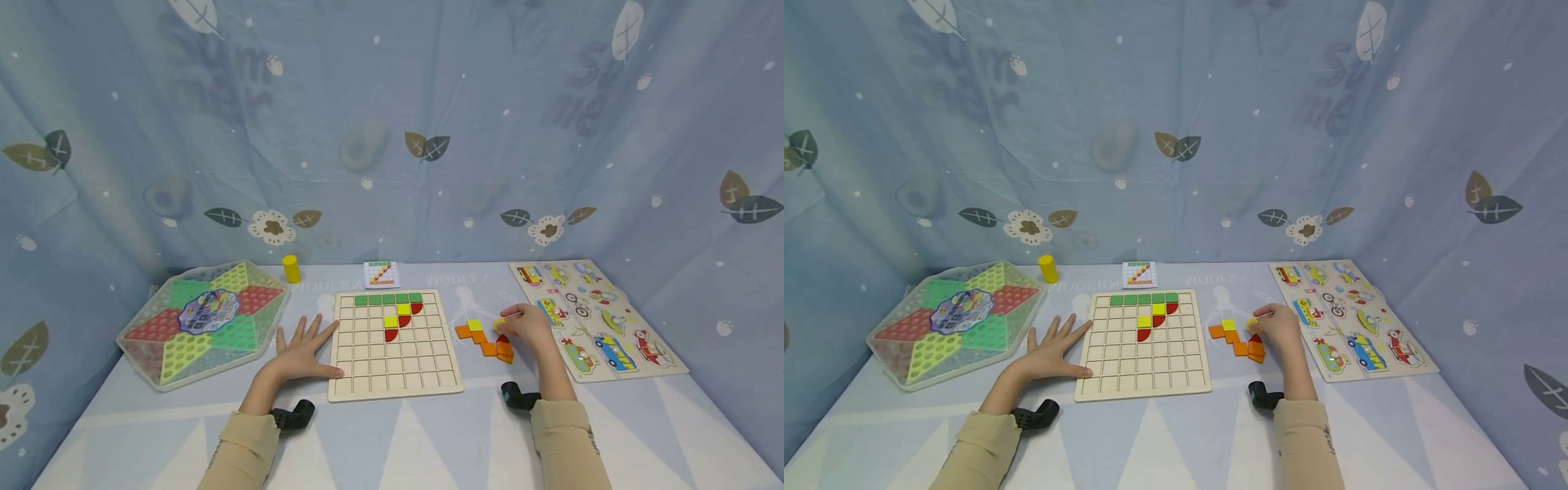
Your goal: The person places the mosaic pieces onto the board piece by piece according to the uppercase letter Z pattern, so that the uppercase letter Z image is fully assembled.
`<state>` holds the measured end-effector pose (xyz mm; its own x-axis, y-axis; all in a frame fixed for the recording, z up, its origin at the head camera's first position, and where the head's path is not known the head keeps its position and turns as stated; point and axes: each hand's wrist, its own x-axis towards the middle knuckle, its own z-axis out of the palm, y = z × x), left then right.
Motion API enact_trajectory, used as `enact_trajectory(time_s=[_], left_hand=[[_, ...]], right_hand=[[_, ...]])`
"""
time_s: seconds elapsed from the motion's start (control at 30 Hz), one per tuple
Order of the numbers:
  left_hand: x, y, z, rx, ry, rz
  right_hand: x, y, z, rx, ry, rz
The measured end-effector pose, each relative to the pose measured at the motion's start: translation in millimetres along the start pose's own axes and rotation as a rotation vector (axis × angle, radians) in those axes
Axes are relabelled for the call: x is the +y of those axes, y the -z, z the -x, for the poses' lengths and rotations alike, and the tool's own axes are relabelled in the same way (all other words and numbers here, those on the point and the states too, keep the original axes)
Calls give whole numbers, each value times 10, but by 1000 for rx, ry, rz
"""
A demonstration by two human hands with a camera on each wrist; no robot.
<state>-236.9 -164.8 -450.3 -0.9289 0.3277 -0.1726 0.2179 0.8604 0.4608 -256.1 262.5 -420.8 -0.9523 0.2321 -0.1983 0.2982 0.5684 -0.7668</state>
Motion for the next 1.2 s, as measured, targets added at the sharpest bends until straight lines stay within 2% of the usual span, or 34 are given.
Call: enact_trajectory(time_s=[0.1, 0.23, 0.3, 0.37, 0.6, 0.87, 1.0, 1.2], left_hand=[[-12, -1, -10, 1, -2, -2], [-17, 4, -12, 5, -12, 9], [-15, 6, -3, 8, -20, 17], [-14, 7, 5, 10, -25, 22], [-15, 3, 5, -1, -21, 37], [-28, -5, -2, -2, -17, 32], [-30, -2, -3, -6, -19, 34], [-28, -2, -9, -14, -18, 33]], right_hand=[[-84, -49, 2, -97, 48, -158], [-200, -185, 17, -254, 64, -370], [-265, -288, 26, -300, 61, -443], [-336, -401, 35, -336, 64, -471], [-581, -787, 78, -399, 127, -422], [-812, -1084, 144, -492, 223, -387], [-906, -1200, 166, -491, 229, -339], [-1046, -1389, 180, -450, 254, -177]])
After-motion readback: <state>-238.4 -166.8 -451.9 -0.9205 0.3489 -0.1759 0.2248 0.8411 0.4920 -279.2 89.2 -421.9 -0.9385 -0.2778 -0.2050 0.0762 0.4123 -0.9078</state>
